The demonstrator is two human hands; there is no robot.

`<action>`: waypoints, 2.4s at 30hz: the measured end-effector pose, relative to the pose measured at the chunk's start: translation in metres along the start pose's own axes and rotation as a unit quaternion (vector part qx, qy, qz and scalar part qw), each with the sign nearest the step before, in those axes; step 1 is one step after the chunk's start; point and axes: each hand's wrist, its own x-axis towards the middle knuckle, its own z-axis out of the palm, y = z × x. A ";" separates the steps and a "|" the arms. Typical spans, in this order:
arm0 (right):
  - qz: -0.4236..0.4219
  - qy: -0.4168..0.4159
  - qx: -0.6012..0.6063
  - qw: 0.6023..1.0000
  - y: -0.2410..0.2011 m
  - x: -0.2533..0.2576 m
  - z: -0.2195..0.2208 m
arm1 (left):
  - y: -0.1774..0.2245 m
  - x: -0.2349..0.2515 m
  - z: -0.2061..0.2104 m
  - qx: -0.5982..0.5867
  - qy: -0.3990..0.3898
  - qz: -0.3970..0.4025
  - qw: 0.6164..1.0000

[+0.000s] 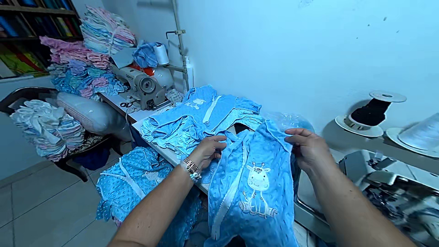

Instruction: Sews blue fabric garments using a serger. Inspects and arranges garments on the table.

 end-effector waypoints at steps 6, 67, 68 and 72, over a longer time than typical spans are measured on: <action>-0.170 -0.318 0.125 0.924 -0.096 -0.019 -0.014 | 0.069 -0.101 -0.090 0.127 0.018 0.179 0.976; -0.090 -0.406 -0.573 0.707 -0.028 -0.119 -0.066 | -0.024 0.108 0.211 0.719 -0.352 0.263 0.539; -0.085 -0.393 -0.580 0.708 -0.023 -0.115 -0.068 | -0.019 0.111 0.212 0.717 -0.357 0.263 0.537; -0.063 -0.265 -0.501 0.821 -0.005 -0.108 -0.079 | 0.024 0.123 0.181 0.540 -0.368 0.316 0.689</action>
